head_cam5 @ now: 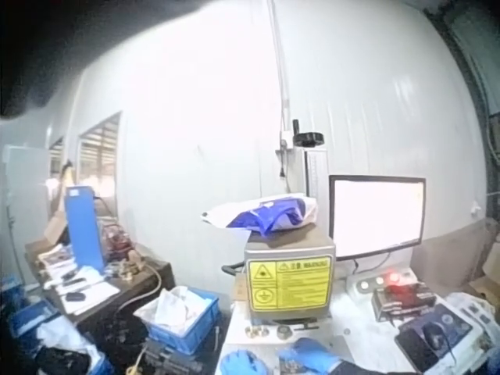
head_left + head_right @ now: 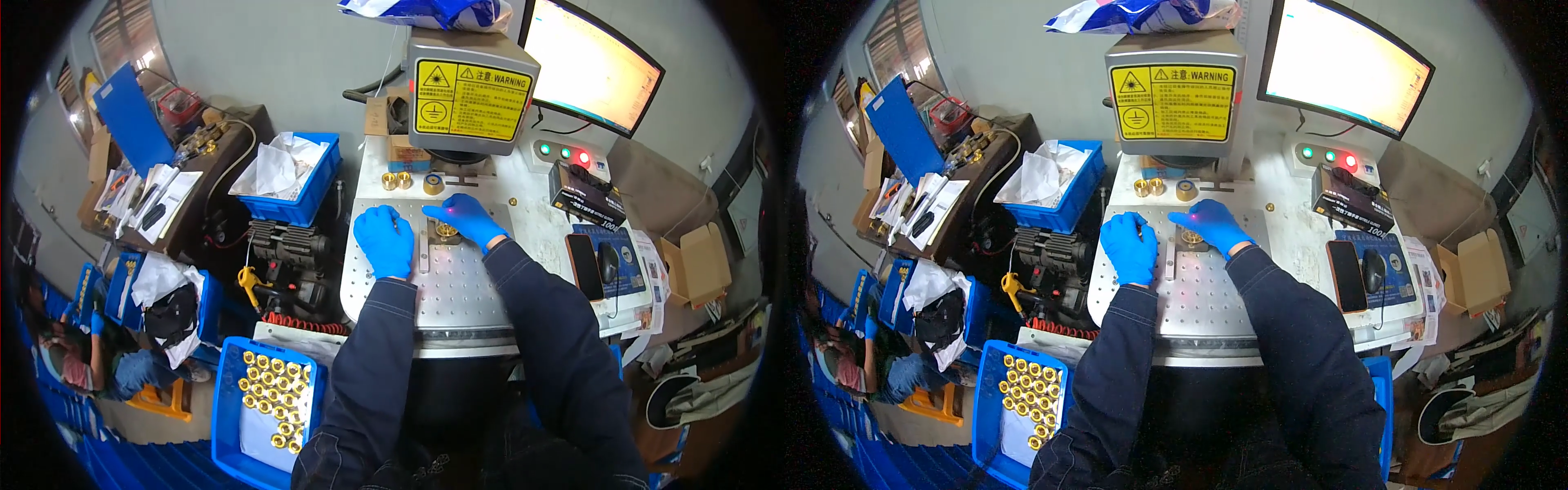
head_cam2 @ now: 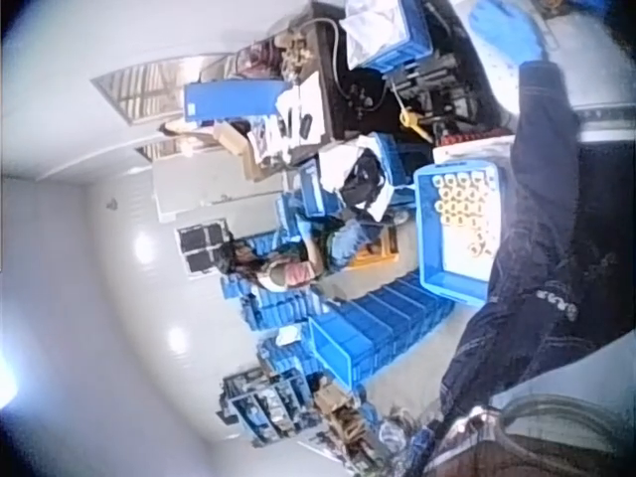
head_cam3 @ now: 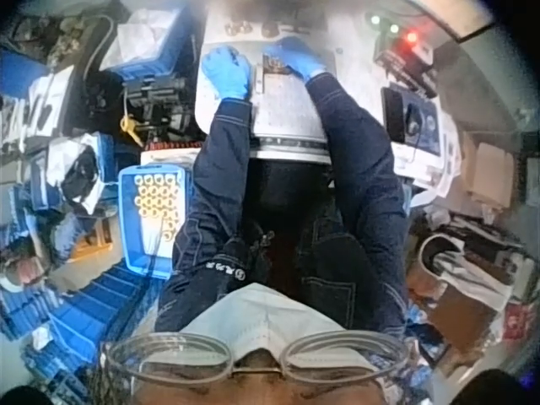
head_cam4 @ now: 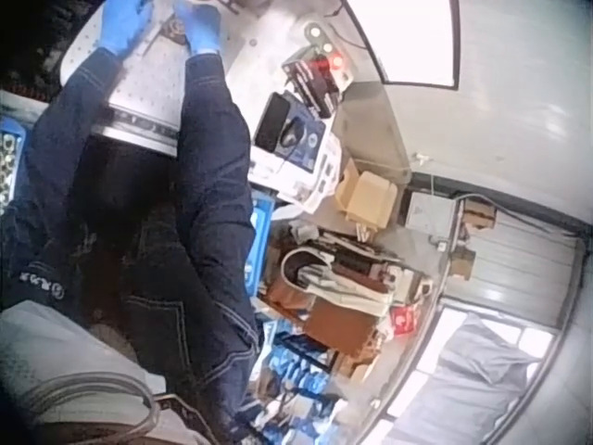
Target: The person operates a laser marking machine by loading cylindrical metal parts into the fixture, rotating and swapping them under the laser, and placing the finished parts into a container.
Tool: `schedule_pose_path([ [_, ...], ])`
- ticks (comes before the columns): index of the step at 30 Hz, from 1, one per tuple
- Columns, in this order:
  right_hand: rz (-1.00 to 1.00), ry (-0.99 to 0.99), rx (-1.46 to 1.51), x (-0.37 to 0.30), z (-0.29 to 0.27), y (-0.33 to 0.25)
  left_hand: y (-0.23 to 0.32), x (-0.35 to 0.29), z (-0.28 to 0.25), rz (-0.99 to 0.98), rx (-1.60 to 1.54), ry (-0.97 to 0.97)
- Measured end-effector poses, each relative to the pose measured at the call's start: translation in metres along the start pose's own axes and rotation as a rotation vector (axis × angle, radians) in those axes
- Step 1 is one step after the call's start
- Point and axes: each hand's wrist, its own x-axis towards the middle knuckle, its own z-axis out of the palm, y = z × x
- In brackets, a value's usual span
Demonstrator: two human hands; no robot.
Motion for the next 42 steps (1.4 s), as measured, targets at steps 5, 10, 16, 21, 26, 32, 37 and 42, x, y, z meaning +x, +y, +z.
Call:
schedule_pose_path([
  [5,-0.017,0.005,-0.060,-0.003,0.001,-0.003,-0.001,-0.003,0.001,0.000,0.006,-0.010],
  [10,0.015,0.010,-0.055,-0.004,-0.001,-0.002,-0.001,-0.003,0.007,-0.004,0.012,-0.024],
  [16,0.024,-0.011,-0.171,0.000,-0.003,-0.012,-0.002,0.004,0.008,0.014,0.020,0.037],
  [21,-0.202,0.167,-0.343,-0.011,0.008,-0.009,-0.007,0.002,0.000,0.019,0.032,0.062],
  [26,-0.234,0.430,0.142,-0.070,-0.013,0.062,0.001,-0.007,0.005,-0.030,-0.078,0.063],
  [32,-0.060,0.674,0.290,-0.153,0.012,0.100,0.010,-0.005,-0.008,-0.066,-0.062,0.038],
  [37,-0.013,0.578,0.407,-0.164,0.025,0.108,0.011,-0.002,-0.011,-0.105,-0.076,-0.036],
  [42,-0.036,0.553,0.372,-0.169,0.022,0.096,0.012,-0.003,-0.010,-0.134,-0.064,-0.061],
])
